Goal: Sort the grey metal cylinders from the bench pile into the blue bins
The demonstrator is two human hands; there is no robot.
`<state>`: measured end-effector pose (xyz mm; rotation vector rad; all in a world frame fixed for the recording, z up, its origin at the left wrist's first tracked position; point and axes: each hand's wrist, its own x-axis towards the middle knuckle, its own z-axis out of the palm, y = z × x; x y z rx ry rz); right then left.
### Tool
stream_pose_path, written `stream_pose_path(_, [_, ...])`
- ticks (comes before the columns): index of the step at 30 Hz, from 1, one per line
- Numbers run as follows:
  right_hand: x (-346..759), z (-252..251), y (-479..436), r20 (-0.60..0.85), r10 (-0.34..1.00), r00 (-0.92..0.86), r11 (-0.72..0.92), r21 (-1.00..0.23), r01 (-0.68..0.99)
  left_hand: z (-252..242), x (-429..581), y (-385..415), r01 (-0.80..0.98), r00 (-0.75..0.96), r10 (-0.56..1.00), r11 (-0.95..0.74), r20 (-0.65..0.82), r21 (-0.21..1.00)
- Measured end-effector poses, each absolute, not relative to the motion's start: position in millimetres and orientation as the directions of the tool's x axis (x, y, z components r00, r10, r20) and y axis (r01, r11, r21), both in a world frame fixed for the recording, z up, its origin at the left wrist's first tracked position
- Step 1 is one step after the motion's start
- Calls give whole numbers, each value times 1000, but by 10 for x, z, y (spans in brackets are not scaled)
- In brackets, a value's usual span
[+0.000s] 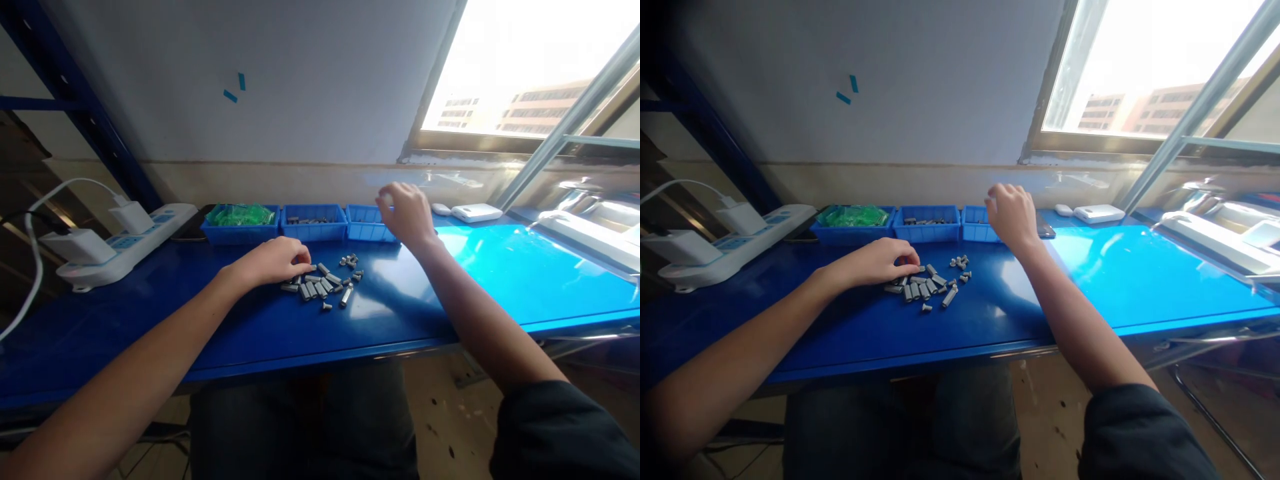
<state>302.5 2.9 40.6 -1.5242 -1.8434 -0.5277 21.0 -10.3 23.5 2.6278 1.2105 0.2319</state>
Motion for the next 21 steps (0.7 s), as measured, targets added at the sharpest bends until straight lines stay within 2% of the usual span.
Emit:
stream_pose_path(2, [3040, 293, 71, 599, 793, -109, 189, -72, 979, 220, 225, -112, 731, 645, 761, -639, 61, 242])
stream_pose_path(4, [2946, 226, 51, 558, 816, -151, 225, -66, 972, 247, 217, -132, 734, 636, 761, -648, 129, 203])
stream_pose_path(7, [2725, 253, -63, 602, 765, -230, 361, -105, 927, 417, 180, -159, 739, 544, 740, -646, 394, 192])
stream_pose_path(10, [2595, 331, -172, 606, 722, -333, 512, -145, 847, 686, 172, -118, 771, 343, 650, -607, 678, 192])
stream_pose_path(12, [2584, 349, -211, 561, 719, -411, 581, -161, 798, 806, 197, -34, 804, 267, 591, -572, 761, 162])
stream_pose_path(15, [2572, 301, -248, 468, 749, -470, 600, -176, 781, 742, 245, 117, 827, 347, 597, -559, 724, 65])
stream_pose_path(18, [2445, 187, -295, 393, 815, -426, 526, -195, 828, 444, 260, 192, 762, 569, 627, -646, 533, -54])
stream_pose_path(21, [2240, 54, -343, 304, 862, -407, 466, -155, 871, 191, 233, 201, 729, 648, 638, -678, 416, -94])
